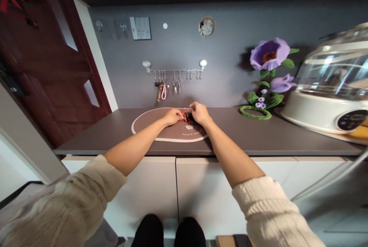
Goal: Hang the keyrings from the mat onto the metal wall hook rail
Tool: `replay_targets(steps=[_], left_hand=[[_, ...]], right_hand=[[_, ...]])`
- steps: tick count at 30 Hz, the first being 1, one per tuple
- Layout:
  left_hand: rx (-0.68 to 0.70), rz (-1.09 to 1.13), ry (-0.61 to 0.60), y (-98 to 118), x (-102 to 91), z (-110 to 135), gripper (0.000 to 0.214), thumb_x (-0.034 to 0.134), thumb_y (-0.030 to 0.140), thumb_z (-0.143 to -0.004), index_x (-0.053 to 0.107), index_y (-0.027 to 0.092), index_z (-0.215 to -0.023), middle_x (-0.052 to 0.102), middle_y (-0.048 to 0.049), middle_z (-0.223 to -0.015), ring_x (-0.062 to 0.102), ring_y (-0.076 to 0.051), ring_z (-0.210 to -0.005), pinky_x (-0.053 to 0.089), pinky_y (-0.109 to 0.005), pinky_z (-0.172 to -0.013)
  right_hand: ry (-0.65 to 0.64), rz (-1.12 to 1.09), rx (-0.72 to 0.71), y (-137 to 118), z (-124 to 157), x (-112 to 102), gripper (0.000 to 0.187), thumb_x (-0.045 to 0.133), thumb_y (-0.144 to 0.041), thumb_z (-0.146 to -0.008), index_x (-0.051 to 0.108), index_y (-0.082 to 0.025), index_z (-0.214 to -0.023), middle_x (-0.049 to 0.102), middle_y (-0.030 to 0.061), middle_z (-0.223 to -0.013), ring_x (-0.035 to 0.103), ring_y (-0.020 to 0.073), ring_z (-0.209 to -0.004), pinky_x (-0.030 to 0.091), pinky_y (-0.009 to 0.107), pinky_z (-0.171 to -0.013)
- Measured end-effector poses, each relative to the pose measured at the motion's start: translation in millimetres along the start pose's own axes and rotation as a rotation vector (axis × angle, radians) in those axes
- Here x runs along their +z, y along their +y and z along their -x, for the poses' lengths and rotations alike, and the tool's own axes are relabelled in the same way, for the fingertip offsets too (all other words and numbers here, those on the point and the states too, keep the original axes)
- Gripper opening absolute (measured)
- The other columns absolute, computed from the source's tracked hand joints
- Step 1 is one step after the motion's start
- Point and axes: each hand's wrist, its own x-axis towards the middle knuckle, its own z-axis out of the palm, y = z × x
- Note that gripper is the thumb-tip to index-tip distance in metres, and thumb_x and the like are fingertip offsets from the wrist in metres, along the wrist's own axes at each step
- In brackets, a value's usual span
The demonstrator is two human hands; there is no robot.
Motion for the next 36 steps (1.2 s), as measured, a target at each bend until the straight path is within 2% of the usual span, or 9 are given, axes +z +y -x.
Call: replay_targets(steps=[9,13,19,28,36], left_hand=[[-0.038,0.066,-0.044,4,-6.9,6,0.014,0.057,0.023,-0.068,0.060,0.013,-0.059,0.044,0.0046,-0.045,0.034,-0.007,-0.045,0.029,-0.021,-0.050],[0.002,0.082,-0.056,4,-15.5,11,0.016,0.053,0.023,-0.072,0.056,0.013,-0.060,0.045,0.0039,-0.050,0.035,-0.007,-0.048,0.030,-0.022,-0.053],[0.096,0.136,-0.019,7,-29.4,12,0.008,0.051,0.020,-0.075,0.053,0.014,-0.070,0.050,0.0026,-0.060,0.042,-0.009,-0.057,0.034,-0.021,-0.060],[0.182,0.284,0.079,9,-32.2,3,0.008,0.046,0.018,-0.077,0.050,0.014,-0.072,0.048,0.0028,-0.061,0.043,-0.007,-0.057,0.035,-0.021,-0.061],[0.152,0.415,0.147,19,-37.9,5,0.007,0.046,0.020,-0.078,0.050,0.014,-0.076,0.049,0.0020,-0.067,0.043,-0.007,-0.058,0.037,-0.022,-0.063]], right_hand=[[-0.005,0.093,-0.028,-2,2,2,0.023,0.047,-0.009,-0.074,0.060,-0.015,-0.092,0.067,0.0056,-0.085,0.059,0.0124,-0.077,0.041,0.021,-0.074],[0.011,0.066,-0.033,1,0,3,0.023,0.047,-0.009,-0.074,0.061,-0.016,-0.090,0.067,0.0066,-0.082,0.059,0.0144,-0.076,0.042,0.024,-0.073],[0.013,0.026,-0.056,1,-1,4,0.020,0.049,-0.012,-0.075,0.061,-0.017,-0.090,0.066,0.0066,-0.082,0.058,0.0155,-0.075,0.041,0.026,-0.074],[0.014,-0.027,-0.135,-6,1,4,0.015,0.051,-0.020,-0.077,0.061,-0.018,-0.089,0.065,0.0044,-0.082,0.057,0.0132,-0.071,0.041,0.026,-0.072],[-0.009,-0.193,-0.177,-13,5,3,0.016,0.051,-0.028,-0.078,0.060,-0.018,-0.087,0.065,0.0032,-0.081,0.057,0.0128,-0.071,0.042,0.026,-0.071]])
